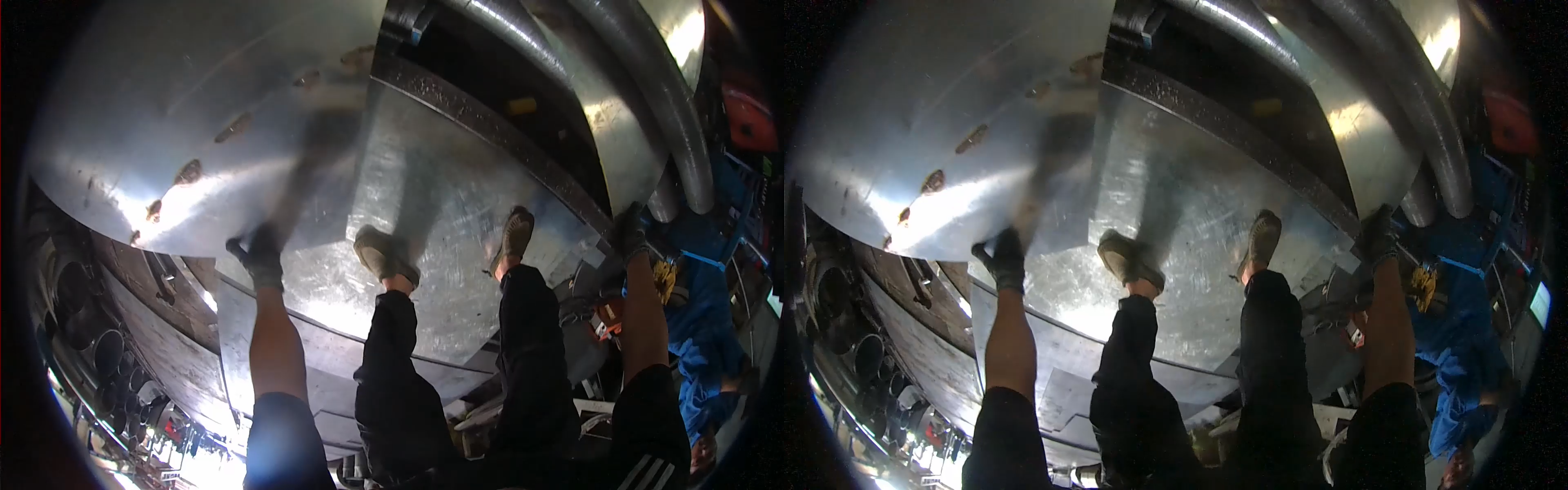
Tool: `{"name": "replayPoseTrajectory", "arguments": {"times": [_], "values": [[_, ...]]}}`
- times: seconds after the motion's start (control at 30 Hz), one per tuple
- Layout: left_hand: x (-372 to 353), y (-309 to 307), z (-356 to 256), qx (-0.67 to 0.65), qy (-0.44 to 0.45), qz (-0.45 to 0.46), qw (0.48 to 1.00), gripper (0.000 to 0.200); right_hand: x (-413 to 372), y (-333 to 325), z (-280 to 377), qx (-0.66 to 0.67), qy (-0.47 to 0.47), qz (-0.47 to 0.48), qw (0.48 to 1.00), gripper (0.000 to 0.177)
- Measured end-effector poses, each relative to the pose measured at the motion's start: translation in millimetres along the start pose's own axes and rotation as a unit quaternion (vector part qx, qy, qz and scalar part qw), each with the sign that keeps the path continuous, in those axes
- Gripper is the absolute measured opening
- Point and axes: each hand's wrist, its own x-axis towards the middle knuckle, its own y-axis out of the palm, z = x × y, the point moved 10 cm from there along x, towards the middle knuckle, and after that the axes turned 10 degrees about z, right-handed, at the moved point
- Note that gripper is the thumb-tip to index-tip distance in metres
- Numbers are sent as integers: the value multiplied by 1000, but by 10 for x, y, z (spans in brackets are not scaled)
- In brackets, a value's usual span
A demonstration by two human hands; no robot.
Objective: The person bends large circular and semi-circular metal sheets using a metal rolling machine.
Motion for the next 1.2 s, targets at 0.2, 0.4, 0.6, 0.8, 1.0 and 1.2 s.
{"name": "replayPoseTrajectory", "arguments": {"times": [0.2, 0.4, 0.6, 0.8, 1.0, 1.2], "values": [[-463, -121, 71, 65, 78, -11, 995, 102, 79, 113, -157, 195, 37, 56, 979, 59], [-1148, 229, 377, 29, 14, -39, 999, 98, -457, 317, 1021, 521, 27, 121, 844, 62], [-1269, 409, 351, 86, -6, 15, 996, 91, -538, -840, 3323, 644, -228, 125, 719, 60], [-1293, 141, 351, 124, 12, -12, 992, 97, 0, -2661, 4331, 770, -313, 41, 555, 56], [-1130, -9, 316, 160, 10, 32, 987, 93, -441, -3771, 4047, 707, -337, -9, 622, 71], [-1704, 419, 21, 317, 128, -124, 932, 79, 177, -3851, 4984, 893, -252, 240, 285, 87]]}}
